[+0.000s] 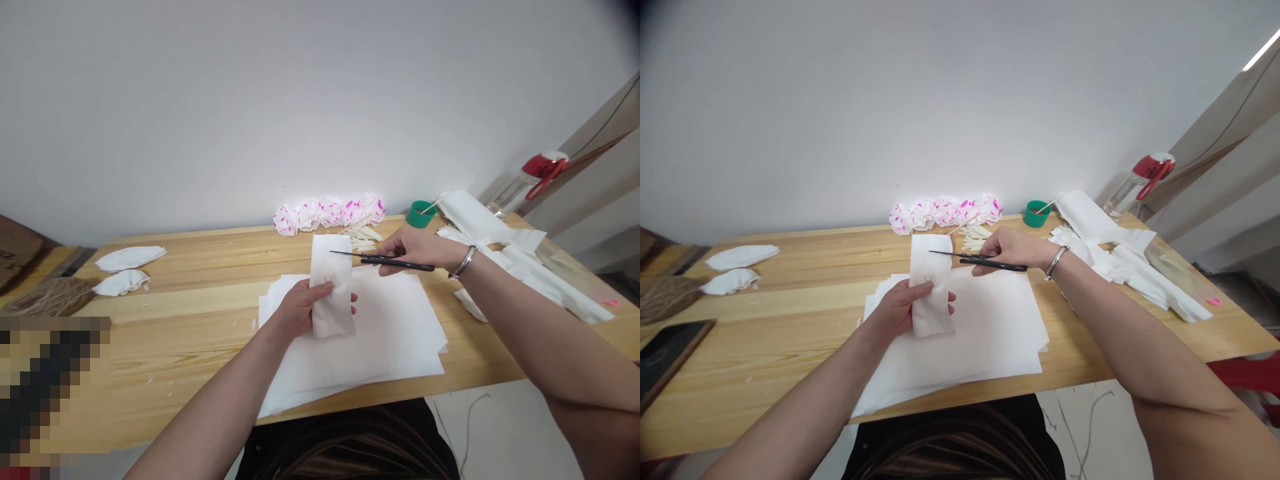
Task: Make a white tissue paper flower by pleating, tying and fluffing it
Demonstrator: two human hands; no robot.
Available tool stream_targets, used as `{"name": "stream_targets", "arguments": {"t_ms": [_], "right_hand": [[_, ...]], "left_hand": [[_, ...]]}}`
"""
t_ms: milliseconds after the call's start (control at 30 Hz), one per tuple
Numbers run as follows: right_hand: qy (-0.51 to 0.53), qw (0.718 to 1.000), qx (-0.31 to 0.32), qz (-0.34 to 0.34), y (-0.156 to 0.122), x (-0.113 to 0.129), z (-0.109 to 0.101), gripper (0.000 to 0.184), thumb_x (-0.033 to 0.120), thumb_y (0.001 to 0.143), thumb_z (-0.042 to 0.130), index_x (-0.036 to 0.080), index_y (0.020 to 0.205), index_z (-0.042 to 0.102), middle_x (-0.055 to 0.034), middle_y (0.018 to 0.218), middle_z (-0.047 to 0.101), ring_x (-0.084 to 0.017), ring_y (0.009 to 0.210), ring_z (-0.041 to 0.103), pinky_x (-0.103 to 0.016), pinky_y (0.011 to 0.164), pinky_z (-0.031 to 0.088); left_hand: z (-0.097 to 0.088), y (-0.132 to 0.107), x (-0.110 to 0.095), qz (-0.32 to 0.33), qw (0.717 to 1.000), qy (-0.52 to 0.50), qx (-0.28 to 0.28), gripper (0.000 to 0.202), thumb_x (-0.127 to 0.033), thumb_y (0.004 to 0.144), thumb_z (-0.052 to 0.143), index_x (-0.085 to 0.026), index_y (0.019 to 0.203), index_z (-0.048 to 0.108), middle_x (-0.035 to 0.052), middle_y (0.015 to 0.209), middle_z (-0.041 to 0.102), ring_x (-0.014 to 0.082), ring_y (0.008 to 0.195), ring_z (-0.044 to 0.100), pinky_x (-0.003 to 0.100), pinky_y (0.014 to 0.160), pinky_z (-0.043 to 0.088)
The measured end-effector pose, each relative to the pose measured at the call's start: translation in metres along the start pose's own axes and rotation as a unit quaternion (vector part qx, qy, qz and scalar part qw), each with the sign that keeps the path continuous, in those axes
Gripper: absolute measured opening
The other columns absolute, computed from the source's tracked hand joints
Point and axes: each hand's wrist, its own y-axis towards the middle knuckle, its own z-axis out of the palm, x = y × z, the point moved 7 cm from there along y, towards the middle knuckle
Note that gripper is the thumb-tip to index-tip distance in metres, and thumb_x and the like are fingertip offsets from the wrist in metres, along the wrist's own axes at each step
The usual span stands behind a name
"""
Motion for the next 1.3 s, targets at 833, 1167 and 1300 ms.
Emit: {"name": "stream_targets", "arguments": {"t_ms": [833,1167,1300], "right_hand": [[0.003,1.000,-0.002,0.003,0.0059,0.0061,0.0049,0.049,0.063,0.061,0.066,0.018,0.056,0.047,0.0054,0.052,0.034,-0.007,0.049,0.028,-0.025,0.046,0.020],[-0.007,0.999,-0.030,0.021,0.0070,0.0031,0.0060,0.050,0.065,0.058,0.067,0.017,0.056,0.053,0.0054,0.050,0.036,-0.007,0.048,0.030,-0.025,0.046,0.020],[-0.029,0.999,-0.002,-0.016,0.0087,0.0057,0.0085,0.051,0.066,0.064,0.064,0.018,0.058,0.046,0.0053,0.054,0.036,-0.008,0.052,0.031,-0.025,0.049,0.022]], "left_hand": [[0.0023,-0.0015,0.0041,-0.023,0.999,-0.007,0.028,0.022,-0.025,0.077,0.066,-0.008,0.092,0.065,0.0165,0.085,0.073,0.0284,0.071,0.070,0.041,0.066,0.054],[0.0008,0.0002,0.0033,-0.013,1.000,-0.008,0.022,0.024,-0.025,0.076,0.067,-0.008,0.092,0.065,0.0163,0.084,0.073,0.0295,0.071,0.070,0.043,0.066,0.054],[0.0009,-0.0008,0.0043,-0.018,0.999,-0.008,0.026,0.023,-0.025,0.077,0.066,-0.008,0.093,0.065,0.0165,0.084,0.073,0.0291,0.071,0.070,0.043,0.066,0.054]]}}
